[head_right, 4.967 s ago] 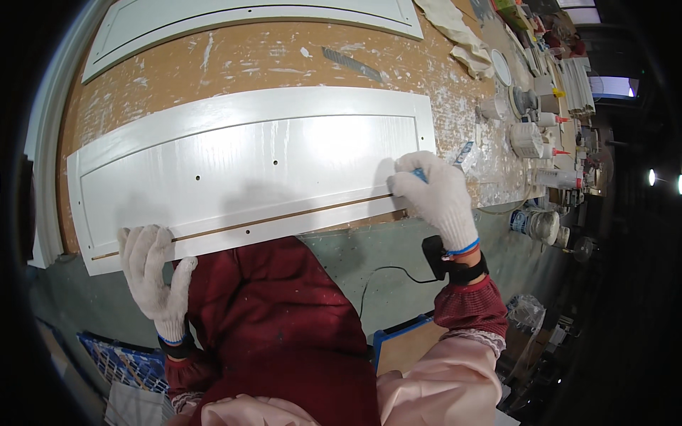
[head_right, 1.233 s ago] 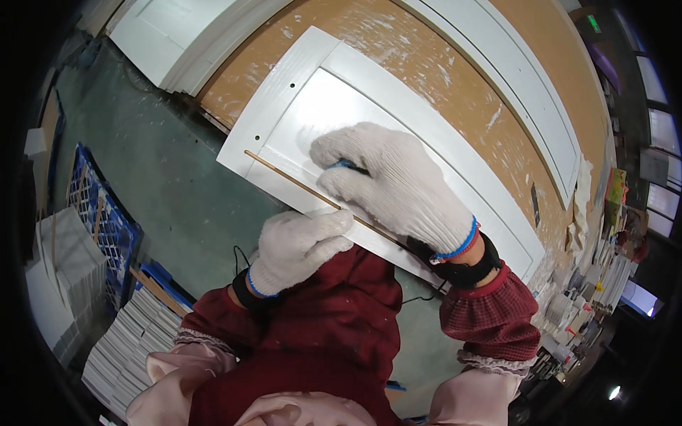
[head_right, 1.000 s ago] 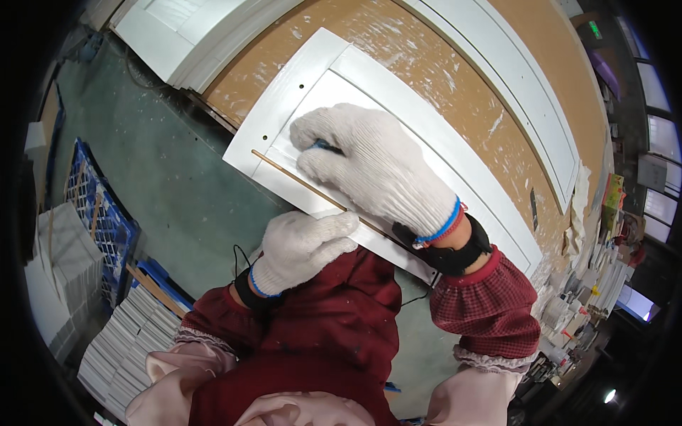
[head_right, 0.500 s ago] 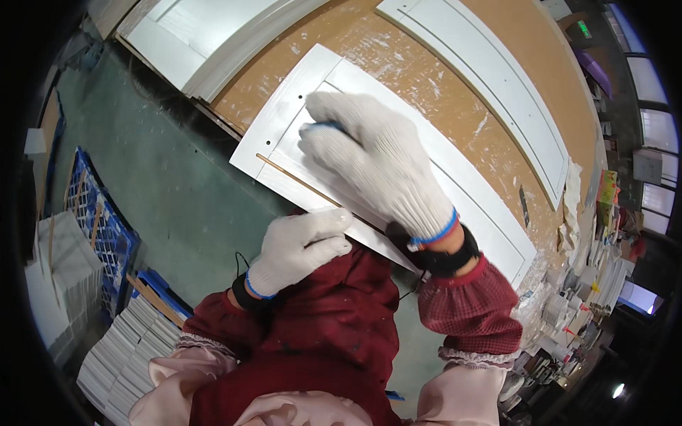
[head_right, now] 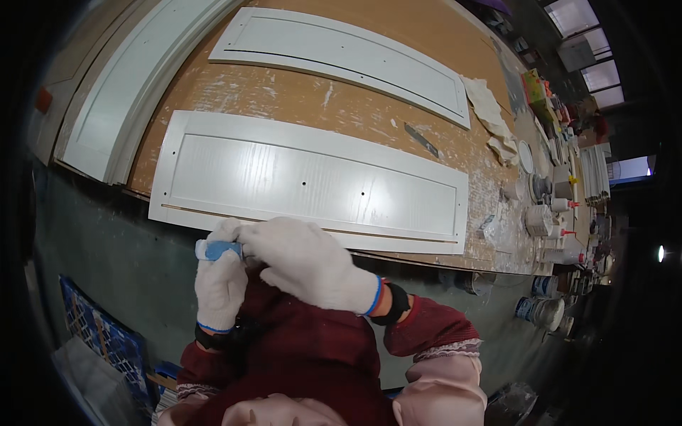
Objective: Cleaning and performing touch-up work on white furniture panels at a workshop workbench.
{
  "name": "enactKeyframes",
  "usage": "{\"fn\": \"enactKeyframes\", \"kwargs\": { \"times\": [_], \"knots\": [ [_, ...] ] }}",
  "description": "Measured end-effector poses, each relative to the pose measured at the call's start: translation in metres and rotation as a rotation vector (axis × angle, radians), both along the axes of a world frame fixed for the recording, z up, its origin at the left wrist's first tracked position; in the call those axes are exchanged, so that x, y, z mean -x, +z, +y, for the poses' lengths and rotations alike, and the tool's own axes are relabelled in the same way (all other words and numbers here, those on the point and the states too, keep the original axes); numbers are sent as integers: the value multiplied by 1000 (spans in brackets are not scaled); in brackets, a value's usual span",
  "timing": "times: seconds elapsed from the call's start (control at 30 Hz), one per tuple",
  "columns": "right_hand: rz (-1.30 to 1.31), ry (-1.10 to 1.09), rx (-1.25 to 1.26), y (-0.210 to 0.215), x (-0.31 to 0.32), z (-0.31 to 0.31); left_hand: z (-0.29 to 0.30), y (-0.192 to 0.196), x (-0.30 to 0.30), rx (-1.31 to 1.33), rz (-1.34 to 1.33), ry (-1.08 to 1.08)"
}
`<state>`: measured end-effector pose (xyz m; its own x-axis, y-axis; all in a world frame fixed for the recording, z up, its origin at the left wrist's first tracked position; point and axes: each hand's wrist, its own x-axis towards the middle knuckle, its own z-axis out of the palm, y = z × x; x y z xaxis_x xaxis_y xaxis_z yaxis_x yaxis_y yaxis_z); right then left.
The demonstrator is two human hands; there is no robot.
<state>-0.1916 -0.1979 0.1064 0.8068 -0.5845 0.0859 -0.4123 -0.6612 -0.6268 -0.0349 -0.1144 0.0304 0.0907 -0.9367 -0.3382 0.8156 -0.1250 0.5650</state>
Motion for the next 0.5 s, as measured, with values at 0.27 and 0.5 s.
{"fn": "enactKeyframes", "kwargs": {
  "times": [0.27, 0.5],
  "knots": [
    [136, -594, -222, -4, 144, 2, 24, -8, -14, -15, -678, 31],
    [-94, -1069, -215, -25, 238, 18, 26, -25, -10, -127, -993, 130]
  ]
}}
